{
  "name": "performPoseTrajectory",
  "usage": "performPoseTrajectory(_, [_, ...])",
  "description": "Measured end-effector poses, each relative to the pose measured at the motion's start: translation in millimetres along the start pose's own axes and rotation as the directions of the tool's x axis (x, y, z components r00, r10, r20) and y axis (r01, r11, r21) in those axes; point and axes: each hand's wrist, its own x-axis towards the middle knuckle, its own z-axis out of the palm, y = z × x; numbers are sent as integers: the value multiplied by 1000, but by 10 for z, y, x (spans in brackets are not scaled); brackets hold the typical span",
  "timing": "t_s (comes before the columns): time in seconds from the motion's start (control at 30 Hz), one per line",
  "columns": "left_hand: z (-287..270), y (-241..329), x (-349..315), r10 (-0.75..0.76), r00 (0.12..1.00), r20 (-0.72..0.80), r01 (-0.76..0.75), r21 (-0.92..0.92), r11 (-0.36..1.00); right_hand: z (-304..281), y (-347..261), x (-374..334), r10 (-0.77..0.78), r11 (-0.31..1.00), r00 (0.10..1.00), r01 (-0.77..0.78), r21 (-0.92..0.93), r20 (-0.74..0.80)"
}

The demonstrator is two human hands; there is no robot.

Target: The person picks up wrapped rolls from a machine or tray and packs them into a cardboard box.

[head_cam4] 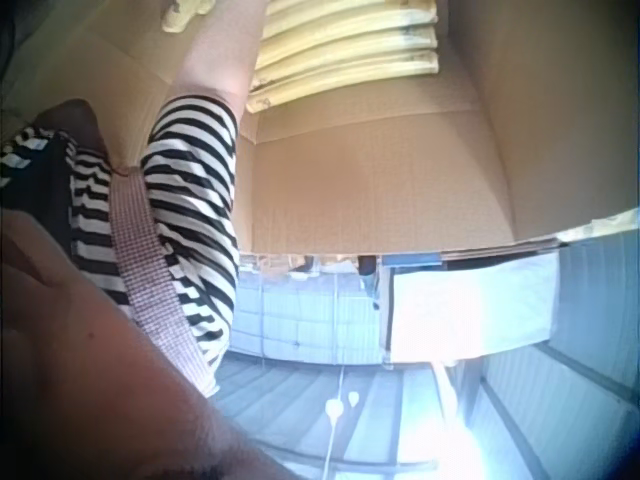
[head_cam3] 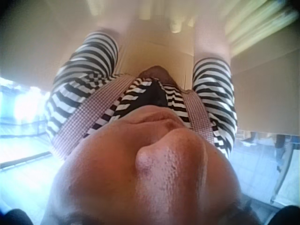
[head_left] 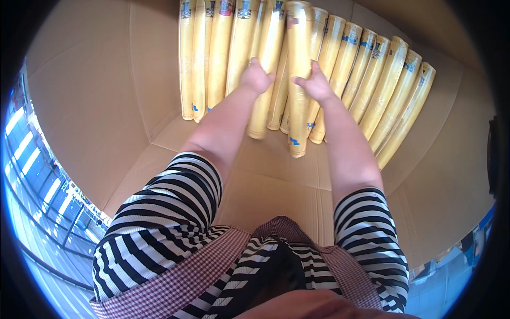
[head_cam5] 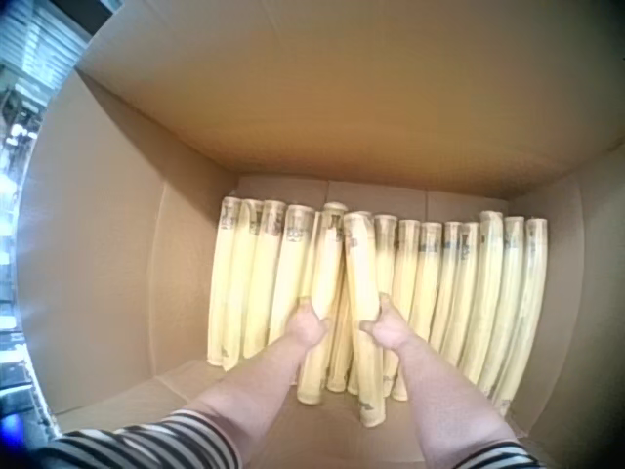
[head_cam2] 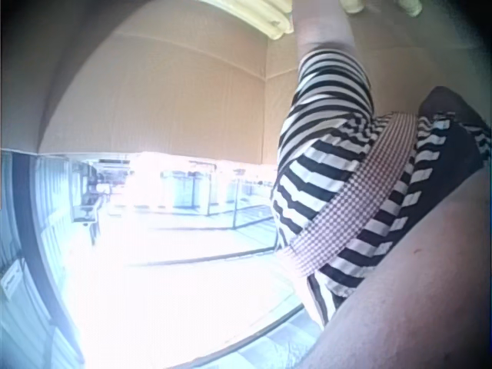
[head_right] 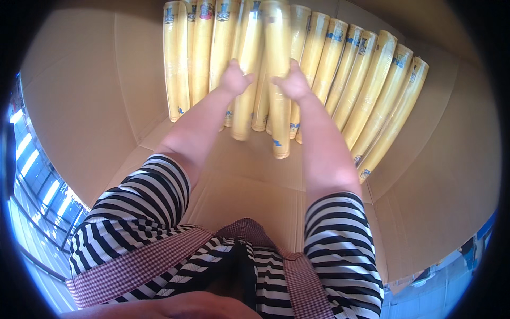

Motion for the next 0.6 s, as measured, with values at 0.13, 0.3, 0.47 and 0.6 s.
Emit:
performPoseTrajectory(0.13, [-281, -356, 35, 24, 1000, 19, -24, -26, 999, 402, -36, 136, -33, 988, 999, 27, 151, 35])
performPoseTrajectory(0.3, [-733, -407, -486, 100, 993, 67, -71, -348, 935, 463, -435, -166, -88, 784, 993, 17, 621, 84])
performPoseTrajectory(0.47, [-1578, -1164, -640, -2, 997, -73, -18, -266, 964, 1173, -1099, -145, -143, 786, 983, 43, 617, 113])
performPoseTrajectory(0.6, [-2175, -1551, -505, -127, 934, -334, 231, 291, 928, 2089, -1534, -215, -85, 936, 930, -48, 348, 357])
